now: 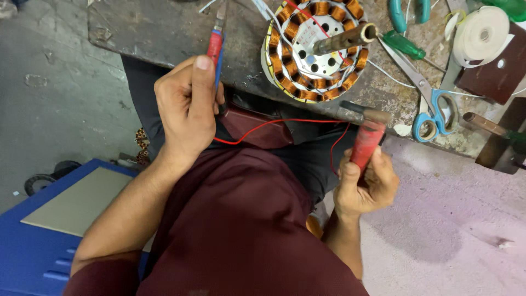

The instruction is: The person uses a multimeter with red and blue probes to test electrical continuity on several circular copper-wound stator components placed on a workbench. The person touches the probes to different wire ends and contact points on the stators, then moves to the next component and repeats the testing process.

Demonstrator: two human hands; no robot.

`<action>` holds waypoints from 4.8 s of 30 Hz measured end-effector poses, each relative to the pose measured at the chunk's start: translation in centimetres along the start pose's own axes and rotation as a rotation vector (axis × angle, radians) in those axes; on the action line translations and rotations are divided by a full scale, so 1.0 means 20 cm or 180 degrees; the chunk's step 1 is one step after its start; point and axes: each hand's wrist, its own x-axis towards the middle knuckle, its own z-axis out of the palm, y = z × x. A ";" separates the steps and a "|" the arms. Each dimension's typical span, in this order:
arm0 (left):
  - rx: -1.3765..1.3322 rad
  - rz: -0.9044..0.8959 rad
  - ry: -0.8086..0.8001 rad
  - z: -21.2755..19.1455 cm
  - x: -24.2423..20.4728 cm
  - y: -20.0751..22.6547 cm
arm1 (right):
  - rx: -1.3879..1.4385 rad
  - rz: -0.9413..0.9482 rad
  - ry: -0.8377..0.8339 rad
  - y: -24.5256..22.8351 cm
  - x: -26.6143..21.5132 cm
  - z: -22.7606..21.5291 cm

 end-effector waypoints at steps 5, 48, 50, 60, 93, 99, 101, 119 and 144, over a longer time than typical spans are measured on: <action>-0.0074 0.0015 -0.0001 0.00 -0.01 -0.01 | -0.0136 0.0207 -0.0045 -0.02 -0.01 0.01; -0.0134 0.0102 0.0056 0.00 0.00 -0.02 | -0.0384 -0.0114 -0.0112 -0.01 0.01 0.00; -0.0123 0.0108 0.0039 0.00 0.00 -0.01 | -0.0368 -0.0071 -0.0117 -0.01 0.00 0.00; 0.0030 -0.0041 0.0059 0.00 0.00 0.00 | -0.0075 0.0010 -0.0104 -0.01 0.00 0.00; -0.0071 0.0061 0.0045 0.00 0.00 -0.01 | -0.0368 -0.0108 -0.0029 0.00 -0.02 0.00; -0.0151 -0.0043 0.0055 0.00 -0.01 -0.02 | -0.0422 -0.0107 -0.0044 0.00 -0.02 -0.01; -0.0063 0.0027 0.0040 -0.01 -0.01 -0.01 | -0.0424 -0.0107 -0.0041 0.00 -0.02 -0.01; -0.0579 -0.0011 -0.0036 -0.01 -0.02 -0.03 | 0.0955 0.0485 0.0346 -0.05 0.03 0.01; -0.0188 0.2314 -0.1255 0.34 -0.23 0.50 | 0.1797 0.0609 0.0226 -0.30 -0.01 0.13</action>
